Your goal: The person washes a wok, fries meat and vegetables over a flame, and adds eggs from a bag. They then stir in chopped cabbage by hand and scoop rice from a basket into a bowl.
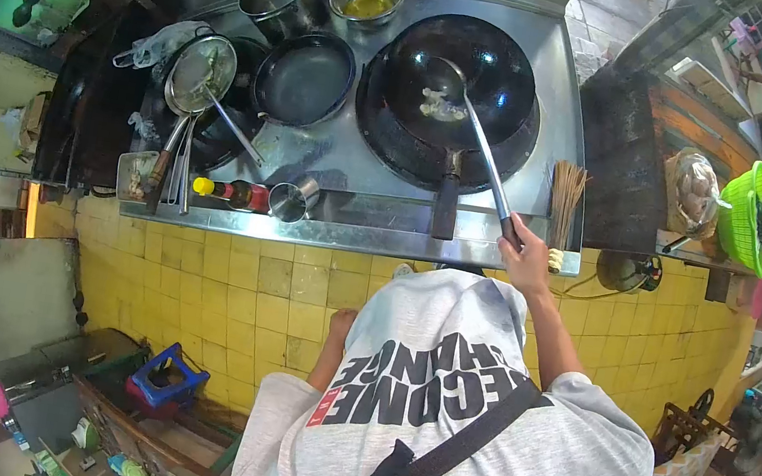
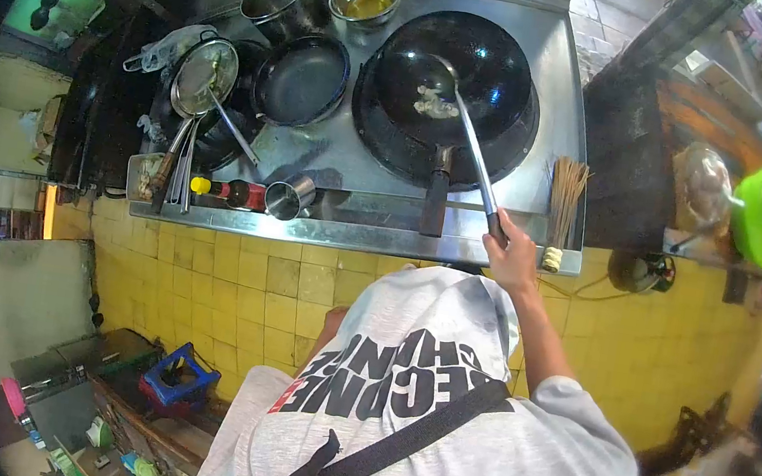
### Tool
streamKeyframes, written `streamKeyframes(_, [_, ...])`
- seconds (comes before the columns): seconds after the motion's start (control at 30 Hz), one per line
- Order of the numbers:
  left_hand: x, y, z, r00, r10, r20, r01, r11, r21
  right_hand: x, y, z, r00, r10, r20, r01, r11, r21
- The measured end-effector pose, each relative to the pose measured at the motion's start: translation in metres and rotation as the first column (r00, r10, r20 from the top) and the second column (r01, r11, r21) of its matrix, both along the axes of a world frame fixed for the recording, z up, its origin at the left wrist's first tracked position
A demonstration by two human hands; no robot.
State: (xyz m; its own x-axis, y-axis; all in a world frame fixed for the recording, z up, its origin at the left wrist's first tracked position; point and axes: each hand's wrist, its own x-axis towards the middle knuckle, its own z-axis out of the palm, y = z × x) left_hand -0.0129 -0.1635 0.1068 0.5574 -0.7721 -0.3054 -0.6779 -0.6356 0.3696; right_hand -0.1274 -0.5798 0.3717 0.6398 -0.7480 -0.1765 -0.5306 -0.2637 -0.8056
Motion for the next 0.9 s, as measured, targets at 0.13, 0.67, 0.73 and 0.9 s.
streamKeyframes(0.13, [-0.008,-0.001,0.015,0.967,0.170,-0.188,-0.190,0.977,-0.093,-0.007,-0.001,0.001,0.997,0.072,0.036,-0.075,0.995,0.071])
streamKeyframes(0.67, [-0.008,-0.032,0.039,0.126,0.631,-0.766,-0.916,0.371,0.155,0.012,-0.070,0.022,0.832,0.108,-0.545,-0.395,0.805,-0.444])
streamKeyframes(0.73, [-0.009,-0.023,0.027,0.353,0.578,-0.736,-0.850,0.527,0.006,-0.001,-0.062,0.022,0.871,0.149,-0.468,-0.393,0.783,-0.482])
streamKeyframes(0.9, [-0.017,-0.008,0.001,0.431,0.612,-0.663,-0.780,0.622,0.067,-0.012,-0.028,0.006,0.970,0.235,-0.064,-0.243,0.915,-0.321])
